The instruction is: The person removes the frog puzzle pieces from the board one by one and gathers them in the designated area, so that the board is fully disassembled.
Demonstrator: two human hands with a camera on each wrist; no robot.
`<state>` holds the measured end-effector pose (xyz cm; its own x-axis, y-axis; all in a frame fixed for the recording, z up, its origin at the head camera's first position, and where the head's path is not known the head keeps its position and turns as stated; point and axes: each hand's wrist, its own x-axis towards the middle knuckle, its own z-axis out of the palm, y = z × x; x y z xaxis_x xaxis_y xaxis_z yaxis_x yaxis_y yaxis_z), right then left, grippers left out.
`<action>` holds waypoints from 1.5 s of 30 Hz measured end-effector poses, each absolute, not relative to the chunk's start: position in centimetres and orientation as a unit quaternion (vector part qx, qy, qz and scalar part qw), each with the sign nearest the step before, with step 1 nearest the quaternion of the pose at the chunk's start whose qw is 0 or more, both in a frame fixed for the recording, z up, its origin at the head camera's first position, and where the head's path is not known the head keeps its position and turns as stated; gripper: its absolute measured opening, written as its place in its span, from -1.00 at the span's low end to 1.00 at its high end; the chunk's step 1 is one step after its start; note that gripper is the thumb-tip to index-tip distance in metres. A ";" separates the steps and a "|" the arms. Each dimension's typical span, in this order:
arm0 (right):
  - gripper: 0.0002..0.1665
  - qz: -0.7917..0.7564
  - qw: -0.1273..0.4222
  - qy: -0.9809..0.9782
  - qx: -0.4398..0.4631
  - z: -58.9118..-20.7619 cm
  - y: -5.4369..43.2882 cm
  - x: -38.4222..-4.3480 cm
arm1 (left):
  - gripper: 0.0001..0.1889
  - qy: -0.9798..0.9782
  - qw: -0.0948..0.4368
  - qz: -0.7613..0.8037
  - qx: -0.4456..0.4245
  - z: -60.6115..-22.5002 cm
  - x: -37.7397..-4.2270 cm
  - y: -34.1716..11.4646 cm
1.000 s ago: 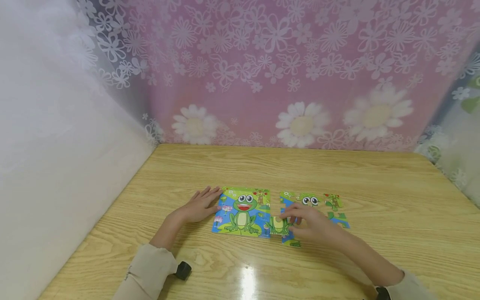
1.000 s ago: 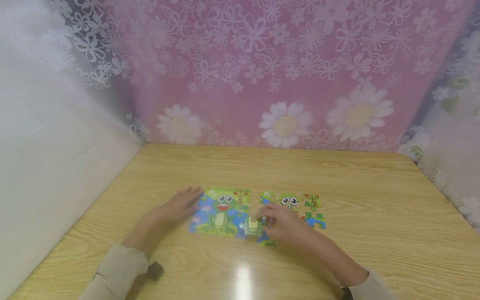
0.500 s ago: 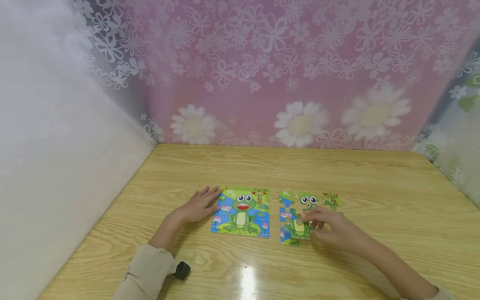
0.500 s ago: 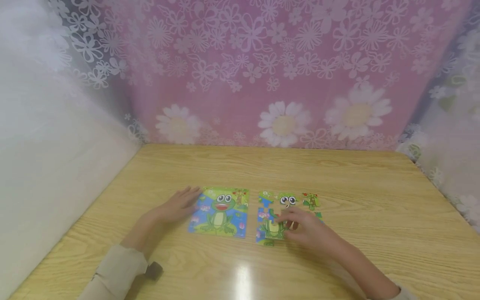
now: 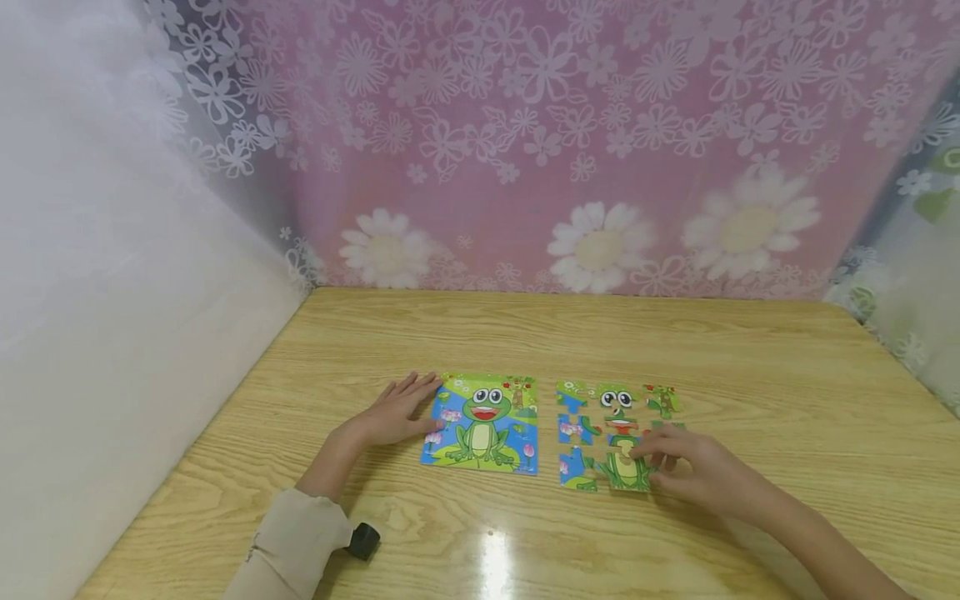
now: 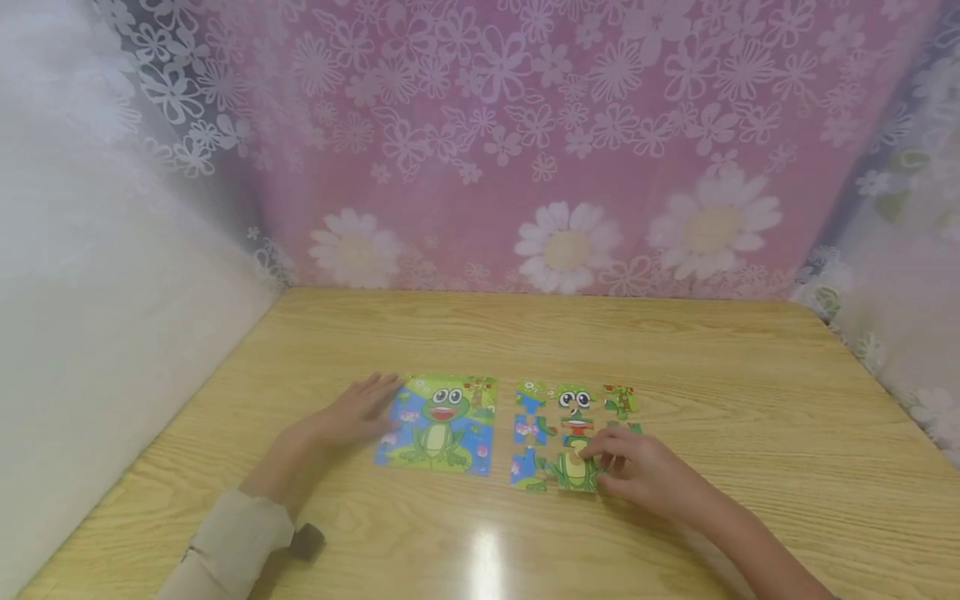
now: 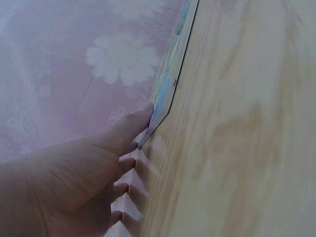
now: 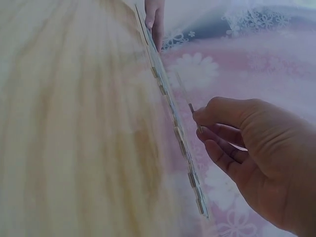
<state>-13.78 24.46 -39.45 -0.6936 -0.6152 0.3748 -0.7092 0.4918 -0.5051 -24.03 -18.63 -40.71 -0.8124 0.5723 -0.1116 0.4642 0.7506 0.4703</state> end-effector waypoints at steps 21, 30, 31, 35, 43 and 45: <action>-0.56 0.307 0.067 -0.858 0.407 -41.0 25.3 -14.1 | -0.20 0.925 0.122 0.223 0.283 -40.4 -23.9 -18.5; -0.58 0.303 0.062 -0.862 0.403 -40.9 25.3 -14.0 | -0.21 0.925 0.121 0.221 0.284 -40.5 -23.9 -18.5; -0.58 0.302 0.061 -0.862 0.401 -41.0 25.3 -14.0 | -0.21 0.926 0.122 0.219 0.283 -40.5 -23.9 -18.5; -0.61 0.303 0.055 -0.864 0.398 -41.0 25.3 -14.1 | -0.21 0.926 0.122 0.219 0.282 -40.6 -23.9 -18.6; -0.63 0.315 0.062 -0.858 0.400 -40.6 25.1 -14.0 | -0.20 0.925 0.122 0.220 0.284 -40.5 -23.9 -18.5; -0.62 0.320 0.075 -0.852 0.408 -40.3 24.9 -14.1 | -0.20 0.925 0.122 0.218 0.285 -40.6 -23.9 -18.6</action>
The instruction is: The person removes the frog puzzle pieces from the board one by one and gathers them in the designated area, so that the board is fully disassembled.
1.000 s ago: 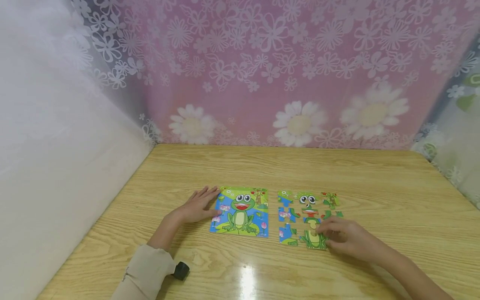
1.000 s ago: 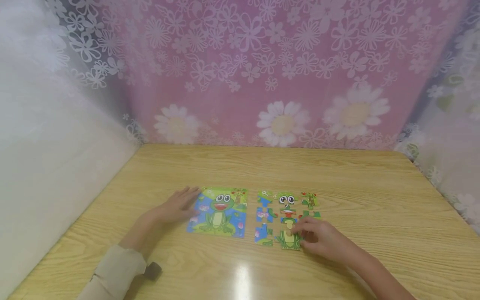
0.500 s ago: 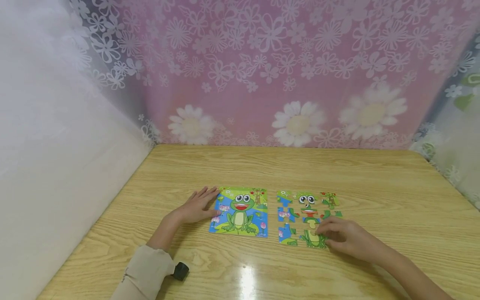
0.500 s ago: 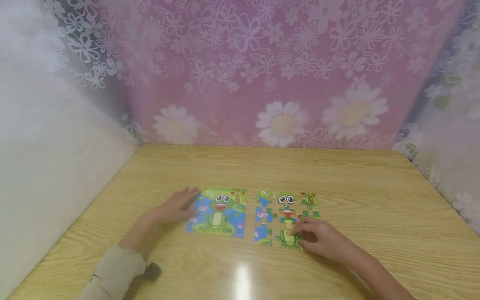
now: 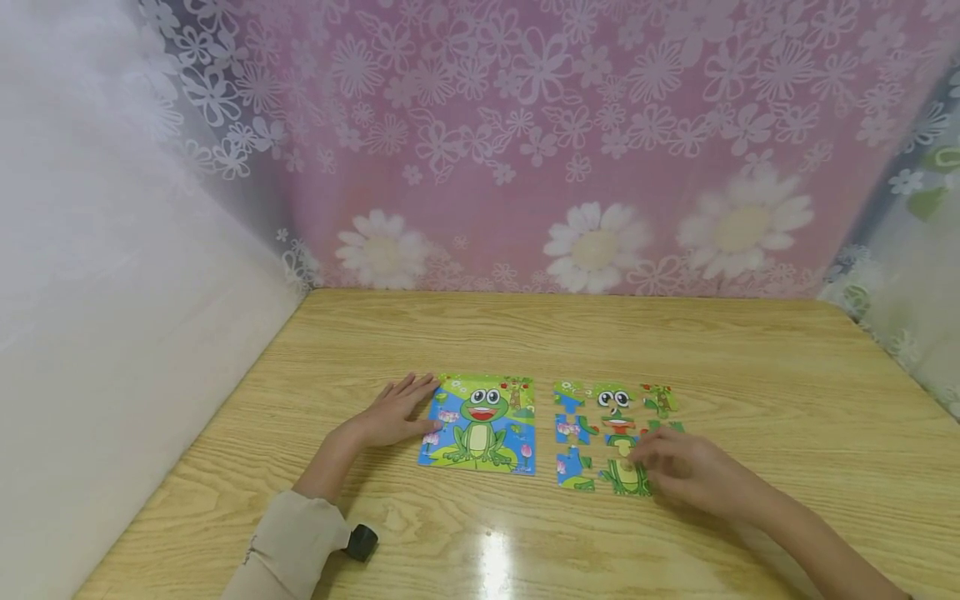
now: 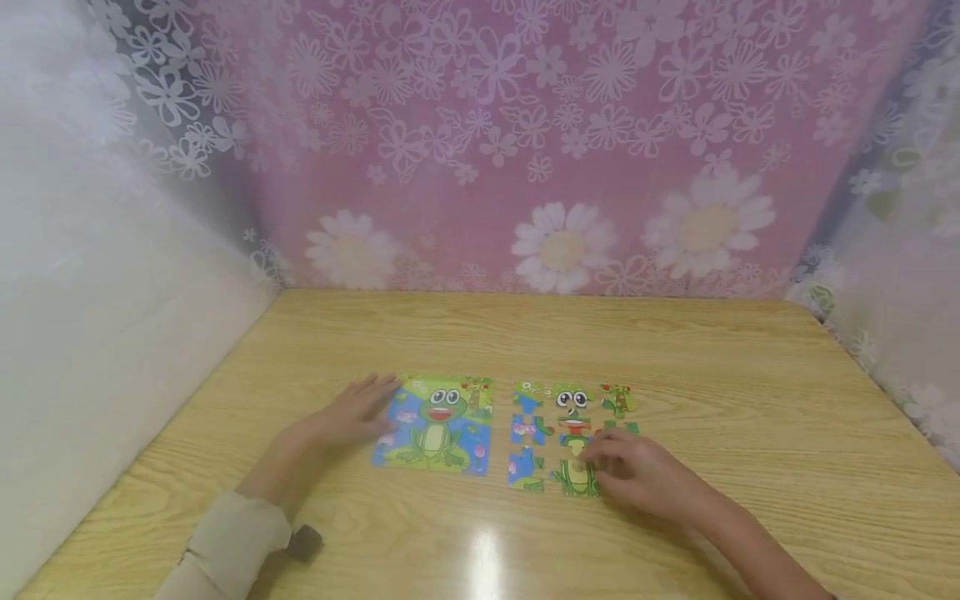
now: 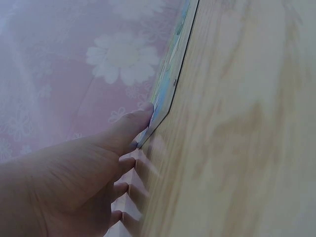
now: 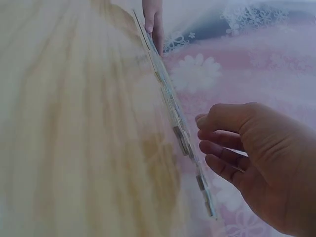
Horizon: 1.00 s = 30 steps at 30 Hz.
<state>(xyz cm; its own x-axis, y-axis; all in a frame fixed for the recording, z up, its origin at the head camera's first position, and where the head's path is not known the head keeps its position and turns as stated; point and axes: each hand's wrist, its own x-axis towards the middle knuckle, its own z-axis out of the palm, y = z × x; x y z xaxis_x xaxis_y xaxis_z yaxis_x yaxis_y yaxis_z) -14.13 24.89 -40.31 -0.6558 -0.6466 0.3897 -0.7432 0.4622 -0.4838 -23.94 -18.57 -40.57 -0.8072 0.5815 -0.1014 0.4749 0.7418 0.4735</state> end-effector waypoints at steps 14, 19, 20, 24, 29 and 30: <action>-0.74 0.292 0.080 -0.862 0.407 -38.5 19.5 -16.3 | -0.21 0.923 0.123 0.225 0.286 -40.4 -23.8 -18.5; -0.72 0.288 0.054 -0.867 0.403 -38.6 17.1 -17.4 | -0.22 0.924 0.117 0.224 0.288 -40.3 -23.7 -18.4; -0.72 0.283 0.054 -0.869 0.401 -38.6 16.7 -17.6 | -0.22 0.924 0.117 0.224 0.288 -40.3 -23.7 -18.3; -0.73 0.278 0.041 -0.878 0.386 -38.8 14.8 -18.2 | -0.22 0.925 0.115 0.220 0.288 -40.2 -23.6 -18.4; -0.69 0.281 0.003 -0.891 0.356 -39.1 12.9 -18.3 | -0.22 0.925 0.113 0.221 0.287 -40.1 -23.6 -18.4; -0.68 0.276 -0.003 -0.894 0.354 -39.2 12.6 -18.4 | -0.22 0.925 0.112 0.221 0.287 -40.1 -23.6 -18.4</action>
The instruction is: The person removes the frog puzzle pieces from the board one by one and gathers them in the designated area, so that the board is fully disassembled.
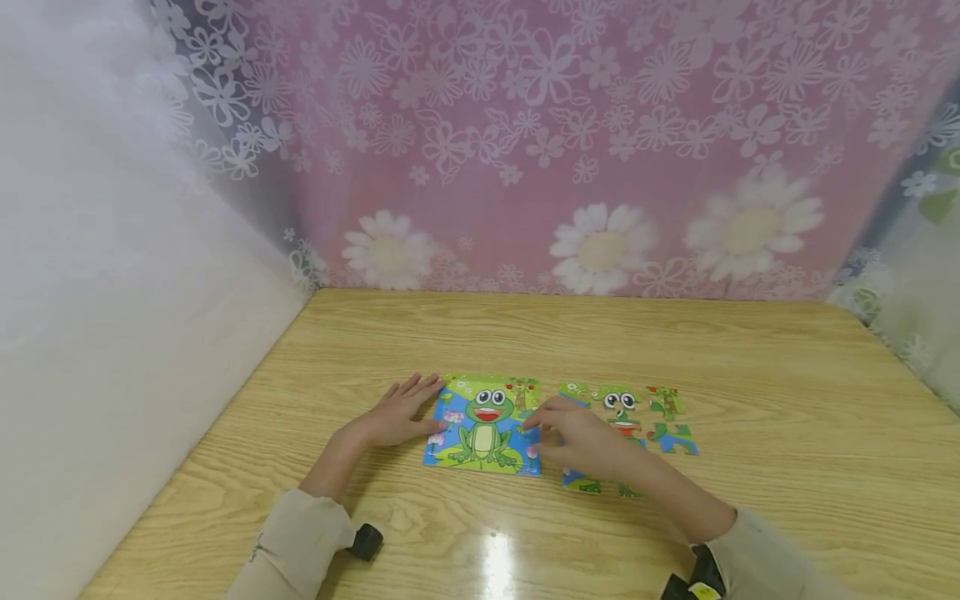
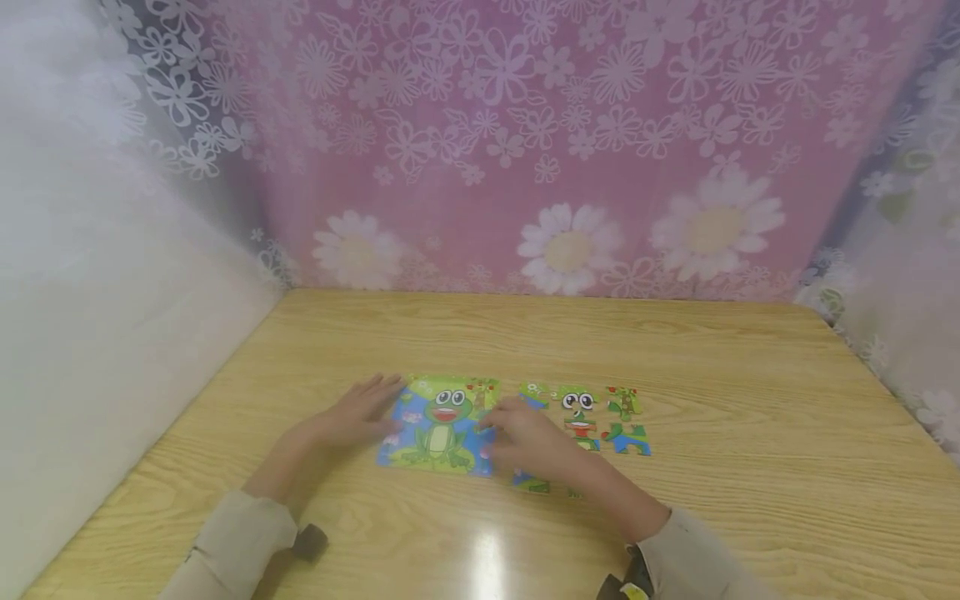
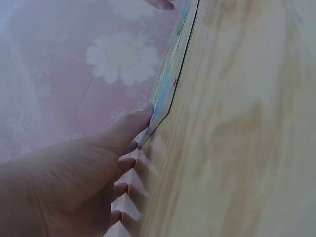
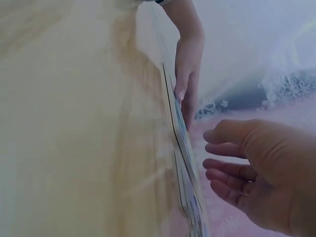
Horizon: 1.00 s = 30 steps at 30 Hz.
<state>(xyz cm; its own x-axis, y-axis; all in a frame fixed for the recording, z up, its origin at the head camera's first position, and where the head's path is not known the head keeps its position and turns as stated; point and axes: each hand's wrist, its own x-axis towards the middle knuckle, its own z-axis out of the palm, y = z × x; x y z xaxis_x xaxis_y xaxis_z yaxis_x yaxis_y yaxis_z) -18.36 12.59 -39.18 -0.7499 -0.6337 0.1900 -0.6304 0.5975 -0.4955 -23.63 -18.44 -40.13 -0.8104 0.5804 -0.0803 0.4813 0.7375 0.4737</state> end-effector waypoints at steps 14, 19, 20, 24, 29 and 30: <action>-0.57 -0.247 0.030 0.913 -0.323 -39.3 10.6 -18.0 | -0.21 0.927 0.112 0.217 0.283 -40.5 -23.9 -18.5; -0.54 -0.247 0.024 0.912 -0.326 -39.3 10.5 -18.0 | -0.22 0.927 0.116 0.218 0.282 -40.4 -23.8 -18.5; -0.53 -0.246 0.022 0.912 -0.327 -39.4 10.5 -18.0 | -0.22 0.927 0.116 0.219 0.281 -40.3 -23.8 -18.5; -0.49 -0.246 0.020 0.913 -0.326 -39.5 10.5 -18.0 | -0.22 0.927 0.117 0.218 0.280 -40.2 -23.7 -18.4; -0.49 -0.253 0.030 0.912 -0.321 -39.4 10.5 -17.9 | -0.22 0.927 0.118 0.221 0.280 -40.3 -23.6 -18.5; -0.49 -0.254 0.033 0.912 -0.319 -39.4 10.5 -17.9 | -0.22 0.926 0.118 0.222 0.280 -40.3 -23.6 -18.5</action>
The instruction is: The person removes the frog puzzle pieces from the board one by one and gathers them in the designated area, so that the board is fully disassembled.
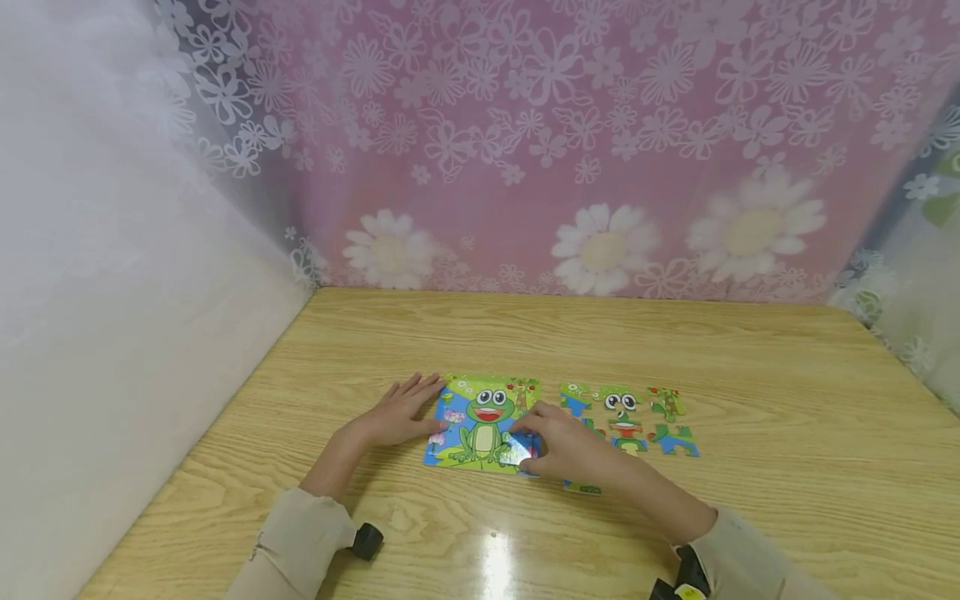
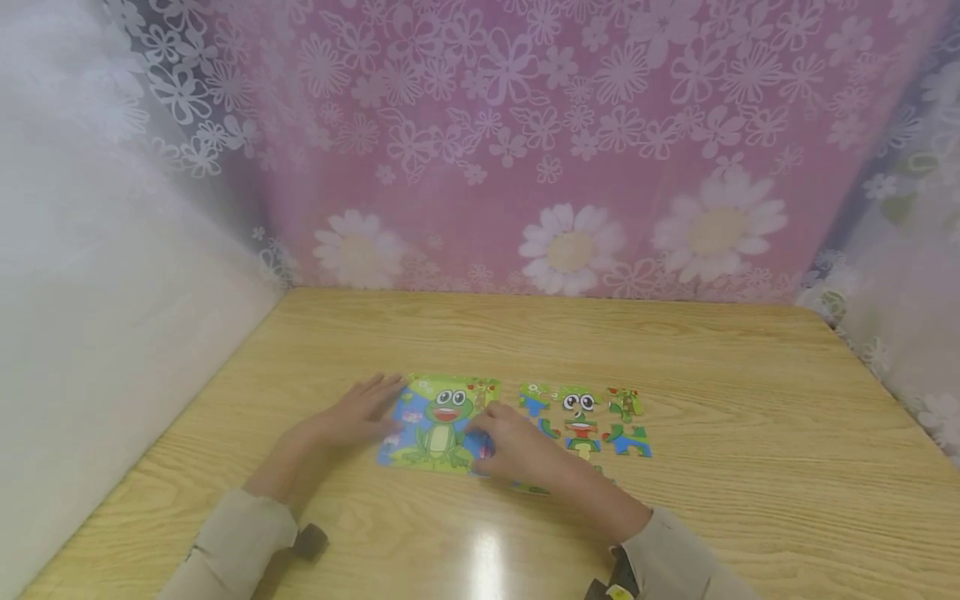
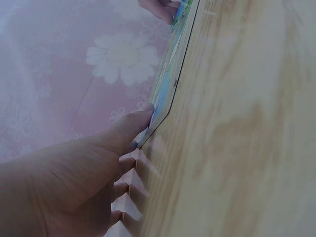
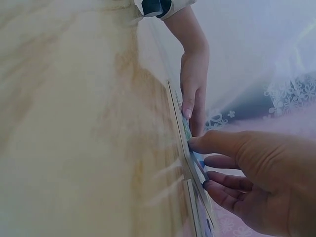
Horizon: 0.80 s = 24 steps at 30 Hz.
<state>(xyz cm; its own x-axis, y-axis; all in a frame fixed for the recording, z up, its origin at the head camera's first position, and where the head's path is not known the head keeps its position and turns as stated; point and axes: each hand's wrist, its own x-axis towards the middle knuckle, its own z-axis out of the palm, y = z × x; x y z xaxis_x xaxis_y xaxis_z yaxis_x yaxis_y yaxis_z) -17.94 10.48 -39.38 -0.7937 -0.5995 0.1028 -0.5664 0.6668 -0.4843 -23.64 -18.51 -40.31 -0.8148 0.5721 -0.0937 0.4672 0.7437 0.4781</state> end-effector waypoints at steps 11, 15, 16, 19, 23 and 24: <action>-0.53 -0.245 0.027 0.910 -0.332 -39.2 10.4 -18.2 | -0.20 0.927 0.121 0.217 0.282 -40.5 -23.9 -18.6; -0.54 -0.248 0.021 0.907 -0.340 -39.1 10.4 -18.2 | -0.20 0.926 0.122 0.219 0.282 -40.4 -23.9 -18.6; -0.54 -0.249 0.021 0.906 -0.343 -39.1 10.4 -18.2 | -0.20 0.927 0.122 0.218 0.281 -40.4 -23.9 -18.6; -0.54 -0.254 0.017 0.902 -0.350 -38.9 10.7 -18.2 | -0.20 0.928 0.124 0.213 0.280 -40.4 -23.8 -18.6; -0.54 -0.258 0.006 0.898 -0.356 -38.5 11.5 -17.9 | -0.20 0.927 0.122 0.214 0.284 -40.4 -23.8 -18.6; -0.54 -0.260 0.004 0.897 -0.356 -38.5 11.7 -17.9 | -0.20 0.926 0.120 0.216 0.286 -40.4 -23.7 -18.6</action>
